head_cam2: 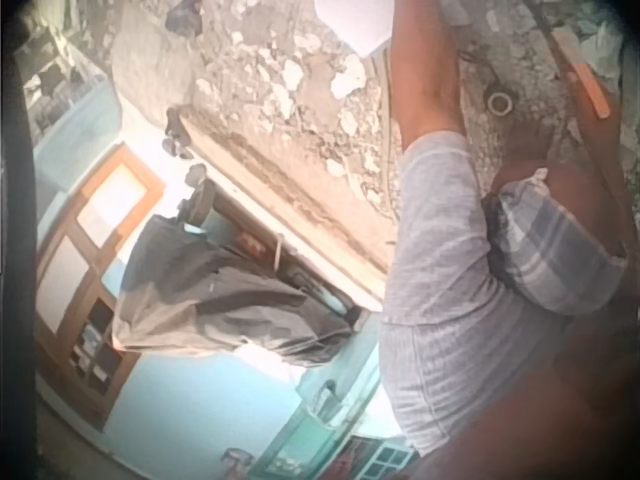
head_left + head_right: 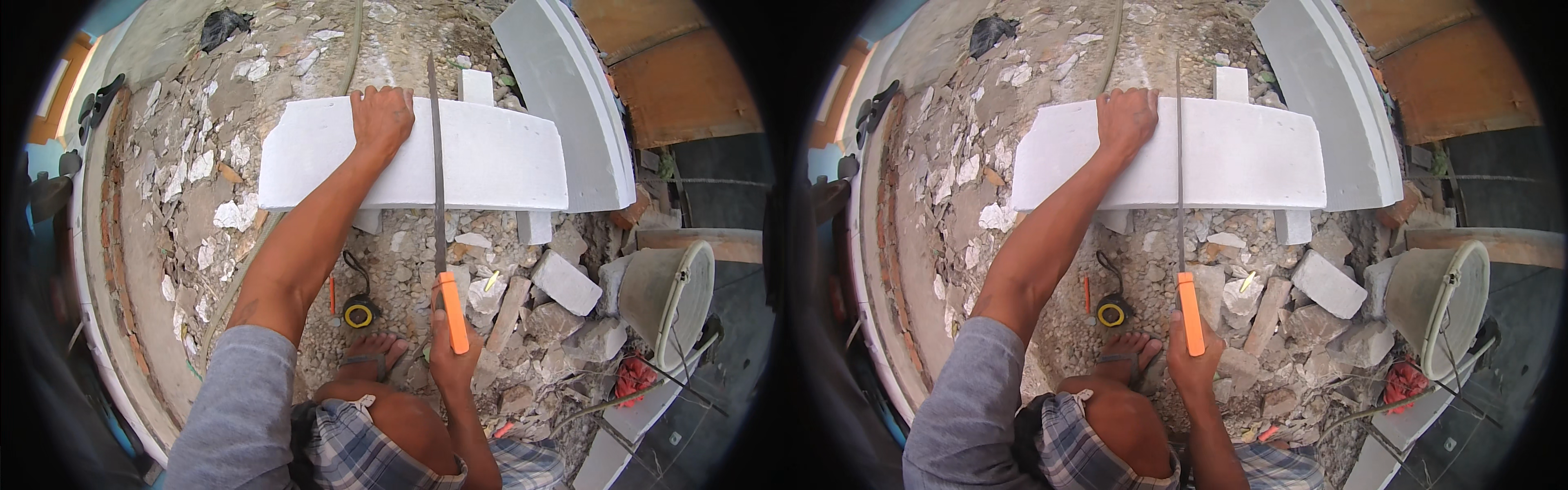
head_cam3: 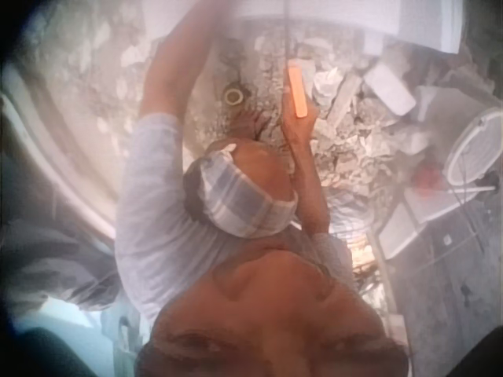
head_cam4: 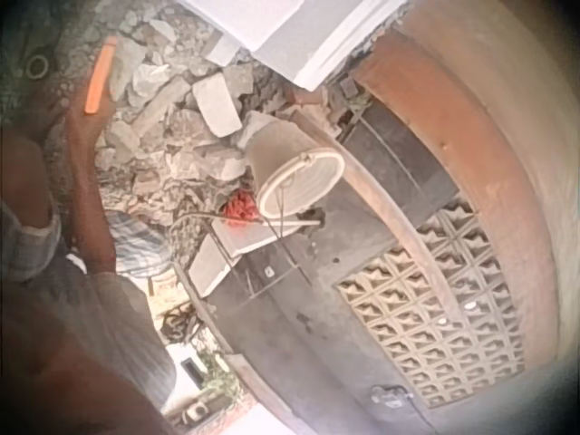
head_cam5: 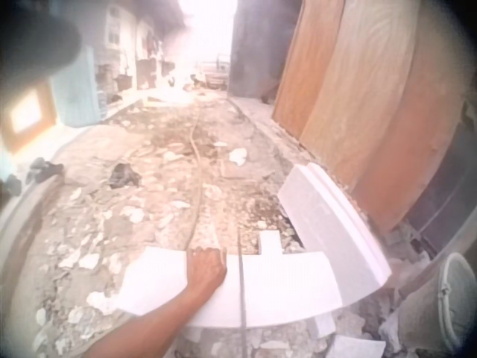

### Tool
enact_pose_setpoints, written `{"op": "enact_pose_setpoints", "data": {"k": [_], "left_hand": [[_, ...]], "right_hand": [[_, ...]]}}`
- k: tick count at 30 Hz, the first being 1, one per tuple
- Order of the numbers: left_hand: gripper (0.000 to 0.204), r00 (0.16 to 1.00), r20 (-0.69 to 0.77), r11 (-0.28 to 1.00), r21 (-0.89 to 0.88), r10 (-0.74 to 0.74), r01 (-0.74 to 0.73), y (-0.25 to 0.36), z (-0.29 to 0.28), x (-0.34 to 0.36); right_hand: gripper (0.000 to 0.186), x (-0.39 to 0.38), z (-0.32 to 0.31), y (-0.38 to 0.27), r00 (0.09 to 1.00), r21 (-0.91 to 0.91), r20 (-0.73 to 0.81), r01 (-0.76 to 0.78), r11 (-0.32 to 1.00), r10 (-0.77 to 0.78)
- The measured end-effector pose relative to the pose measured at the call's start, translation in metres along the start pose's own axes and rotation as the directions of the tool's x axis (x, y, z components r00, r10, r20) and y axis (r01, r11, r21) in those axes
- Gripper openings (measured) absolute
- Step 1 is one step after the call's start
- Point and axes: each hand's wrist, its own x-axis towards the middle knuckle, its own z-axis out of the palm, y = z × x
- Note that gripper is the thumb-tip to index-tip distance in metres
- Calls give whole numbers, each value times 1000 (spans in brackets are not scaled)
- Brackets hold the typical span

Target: The person measures and marks a white ceramic tile using a tape measure and pencil. They then use a hand saw to cut the tile along the marked line, repeating the process to cut the tile into smaller pieces. Finally, the person places the cut tile pieces into a white bucket.

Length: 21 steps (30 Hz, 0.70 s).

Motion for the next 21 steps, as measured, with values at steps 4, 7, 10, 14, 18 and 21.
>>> {"op": "enact_pose_setpoints", "data": {"k": [4, 7, 10, 14, 18, 21], "left_hand": [[46, 994, 100, 998, 33, -48, 45, 0, -1, -11], [46, 1000, 13, 1000, -2, 0, 0, 2, 4, -1], [46, 1000, -14, 1000, -12, 14, -14, 5, 7, -1], [45, 998, -54, 999, 9, 34, -34, -5, 4, 1], [45, 1000, -13, 1000, -12, 11, -12, 3, 2, 6], [45, 1000, -7, 1000, 1, 11, -11, 6, 3, 0]], "right_hand": [[25, -34, -10, 15, 995, 2, 33, -99, 995, 99], [26, -122, -35, 82, 997, -146, 29, 75, 986, -71], [27, -119, -33, 96, 998, -162, 27, 52, 985, -49], [30, -8, -1, 11, 995, 23, 24, -100, 995, 99], [29, -86, -27, 54, 998, -81, -11, -60, 995, 60], [29, -133, -43, 92, 999, -210, 17, 35, 977, -32]]}}
